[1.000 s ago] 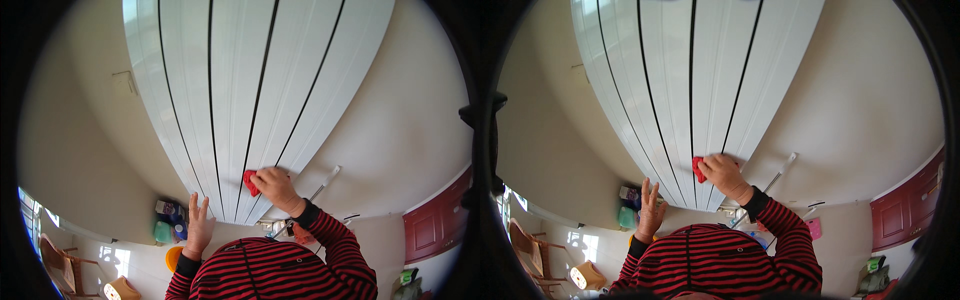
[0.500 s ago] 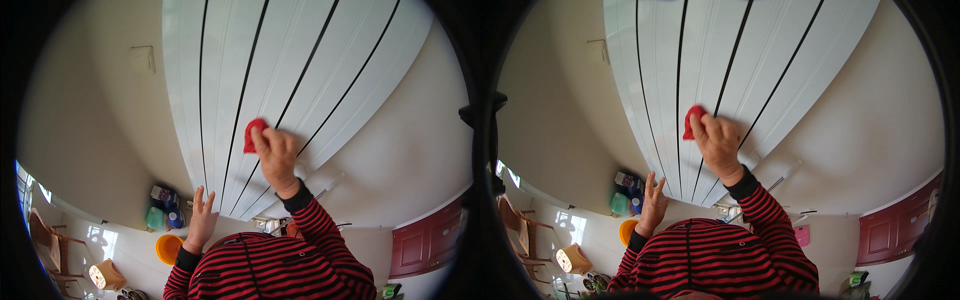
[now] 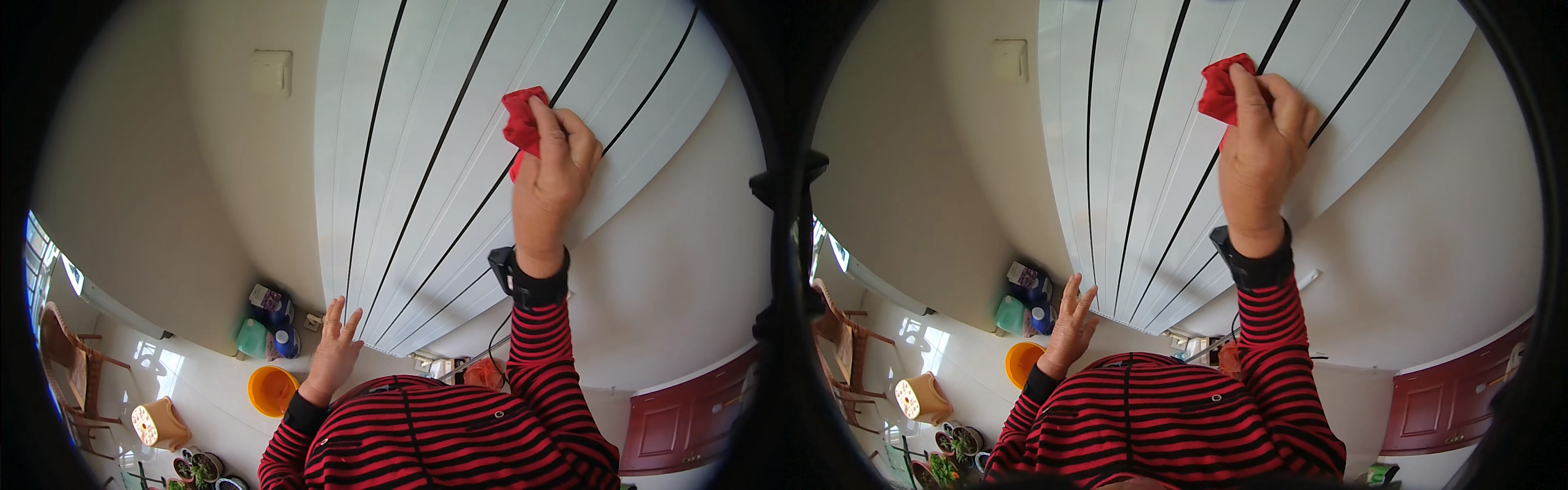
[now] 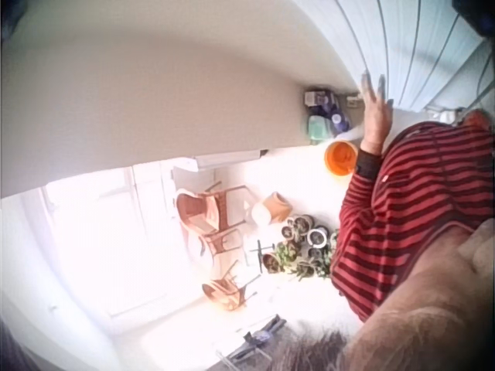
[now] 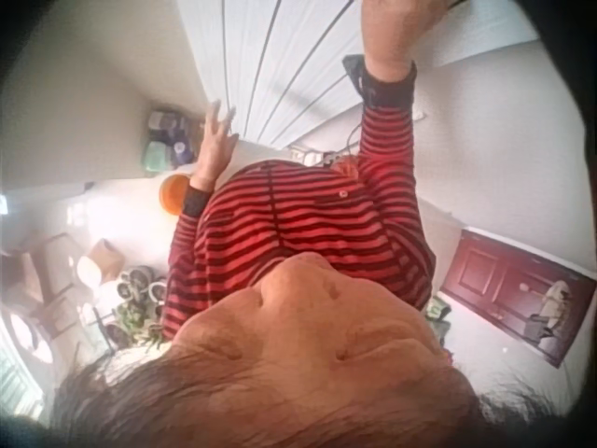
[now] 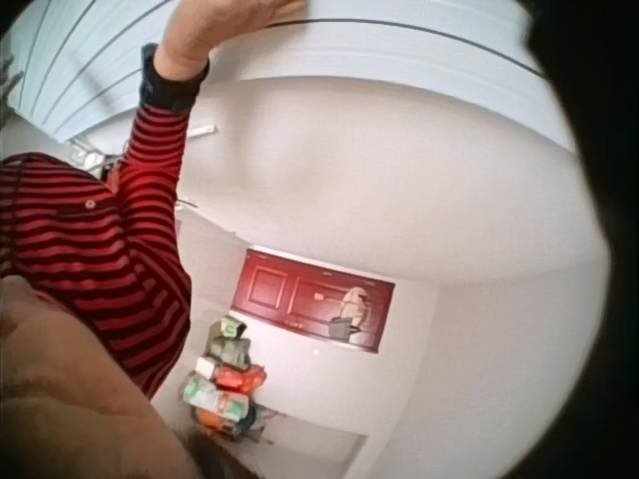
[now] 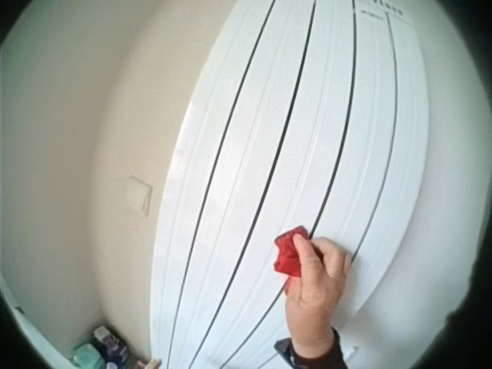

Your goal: The person wipes a white radiator with a red cloth, then moves to a top-loading washing machine. They wipe the exterior, open the lid, wipe the lid interior, close it, and continue wiping the machine's top and sides.

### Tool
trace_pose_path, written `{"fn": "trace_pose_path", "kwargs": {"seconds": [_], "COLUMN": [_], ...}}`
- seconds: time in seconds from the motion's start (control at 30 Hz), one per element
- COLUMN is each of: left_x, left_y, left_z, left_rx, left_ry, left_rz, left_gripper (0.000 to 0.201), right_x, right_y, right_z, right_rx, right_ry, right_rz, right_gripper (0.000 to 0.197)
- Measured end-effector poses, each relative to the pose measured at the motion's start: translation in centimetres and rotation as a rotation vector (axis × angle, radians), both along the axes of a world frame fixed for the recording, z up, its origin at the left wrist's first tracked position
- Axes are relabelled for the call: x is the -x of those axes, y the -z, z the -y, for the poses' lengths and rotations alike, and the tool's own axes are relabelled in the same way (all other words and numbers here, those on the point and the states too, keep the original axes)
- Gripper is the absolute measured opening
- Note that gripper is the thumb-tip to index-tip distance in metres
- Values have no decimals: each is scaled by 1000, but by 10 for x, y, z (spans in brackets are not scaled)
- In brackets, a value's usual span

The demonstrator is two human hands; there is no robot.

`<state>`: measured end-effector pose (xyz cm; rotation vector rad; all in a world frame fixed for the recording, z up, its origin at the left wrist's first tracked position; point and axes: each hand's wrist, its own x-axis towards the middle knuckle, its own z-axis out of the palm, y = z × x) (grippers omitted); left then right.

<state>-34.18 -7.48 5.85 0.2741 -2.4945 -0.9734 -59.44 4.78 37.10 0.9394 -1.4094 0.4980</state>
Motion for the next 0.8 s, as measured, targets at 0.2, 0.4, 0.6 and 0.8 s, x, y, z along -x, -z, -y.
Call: {"fn": "trace_pose_path", "kwargs": {"seconds": [0.2, 0.4, 0.6, 0.8], "left_x": [-8, -27, -38, -53], "left_y": [2, 4, 4, 5], "left_z": [2, 7, 8, 9], "left_rx": [-40, -17, 16, -11], "left_ry": [24, -25, -10, -21], "left_rz": [28, 7, -15, -8], "left_gripper": [70, 69, 68, 64], "right_x": [-26, -51, -27, -21], "right_y": [105, 143, -4, -20], "right_z": [57, 63, 57, 89], "right_rx": [-358, -679, -112, -90], "right_ry": [-9, -243, -165, 18], "right_rz": [84, 223, -56, -149], "right_gripper": [49, 35, 42, 46]}}
